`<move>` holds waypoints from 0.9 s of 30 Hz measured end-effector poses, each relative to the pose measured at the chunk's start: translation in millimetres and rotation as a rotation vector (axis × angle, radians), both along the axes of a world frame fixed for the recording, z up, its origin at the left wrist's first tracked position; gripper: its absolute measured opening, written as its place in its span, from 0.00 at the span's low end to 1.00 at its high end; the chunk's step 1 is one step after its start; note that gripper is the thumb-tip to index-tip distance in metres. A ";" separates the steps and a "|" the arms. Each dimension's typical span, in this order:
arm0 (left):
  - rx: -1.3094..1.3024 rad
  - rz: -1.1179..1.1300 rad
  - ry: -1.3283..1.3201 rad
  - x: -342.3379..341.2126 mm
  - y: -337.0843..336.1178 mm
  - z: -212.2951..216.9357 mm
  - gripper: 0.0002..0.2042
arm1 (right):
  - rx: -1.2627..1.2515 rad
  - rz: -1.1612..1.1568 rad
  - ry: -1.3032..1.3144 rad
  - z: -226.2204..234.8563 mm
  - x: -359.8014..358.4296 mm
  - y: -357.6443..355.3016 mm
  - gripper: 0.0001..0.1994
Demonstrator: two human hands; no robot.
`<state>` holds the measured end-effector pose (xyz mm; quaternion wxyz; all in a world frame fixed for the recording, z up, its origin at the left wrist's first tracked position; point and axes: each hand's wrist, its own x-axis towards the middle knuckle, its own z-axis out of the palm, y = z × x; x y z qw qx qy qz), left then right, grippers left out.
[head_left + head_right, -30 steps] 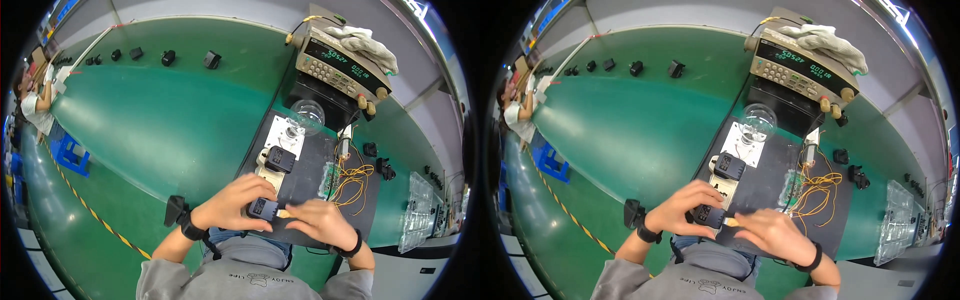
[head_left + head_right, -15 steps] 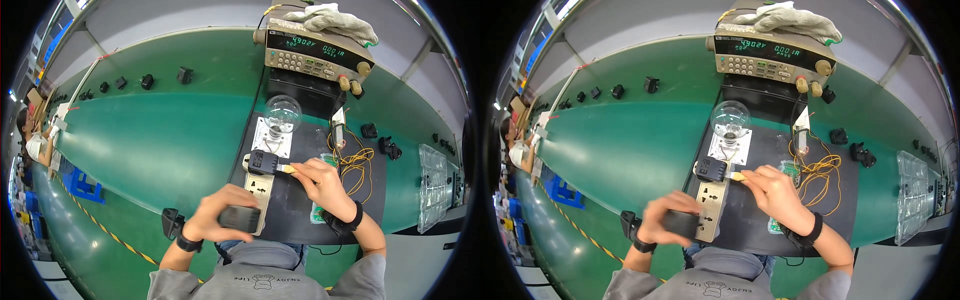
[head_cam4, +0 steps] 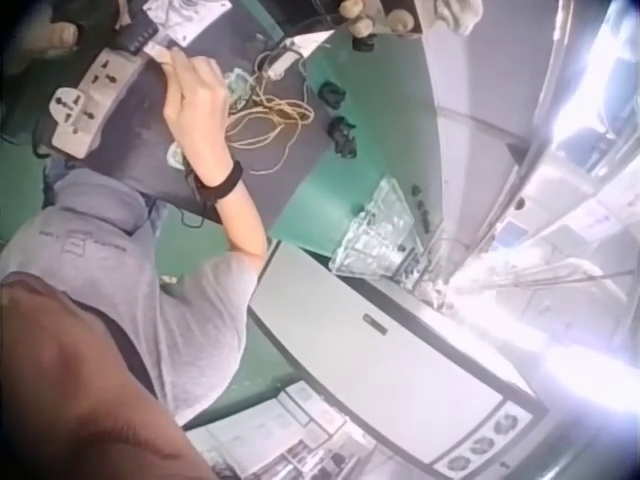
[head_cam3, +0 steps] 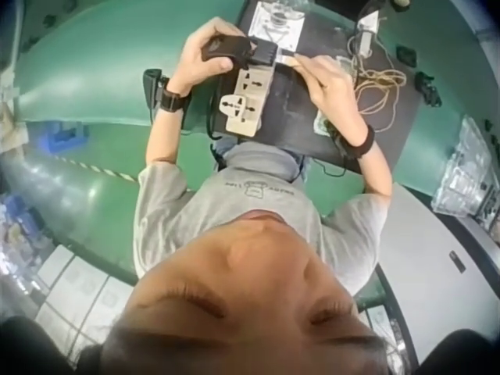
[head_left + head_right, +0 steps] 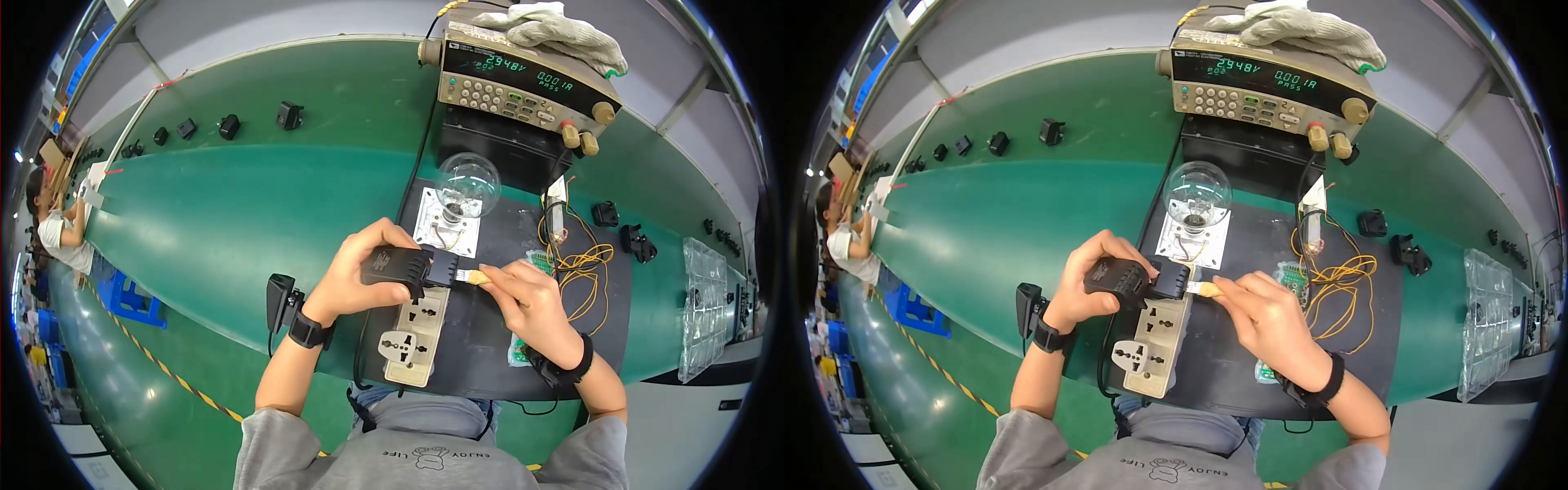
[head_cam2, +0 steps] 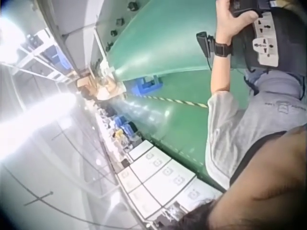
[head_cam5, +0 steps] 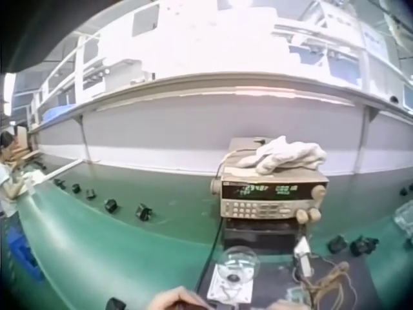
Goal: Testing electronic components and power adapters using a power supply unit and specialized testing jigs.
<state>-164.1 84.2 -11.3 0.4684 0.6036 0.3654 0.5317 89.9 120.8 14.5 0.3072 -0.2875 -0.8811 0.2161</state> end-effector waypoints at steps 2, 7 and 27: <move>-0.017 -0.013 -0.027 -1.5 -0.1 1.9 0.29 | -0.021 0.003 -0.003 -1.1 -0.5 -0.4 0.12; -0.034 -0.017 -0.077 2.2 1.8 -0.5 0.29 | -0.056 0.015 -0.015 -2.5 -2.3 2.3 0.12; 0.090 1.045 0.482 -53.1 172.9 -57.1 0.22 | -0.034 -0.701 -0.368 -41.9 149.0 265.5 0.24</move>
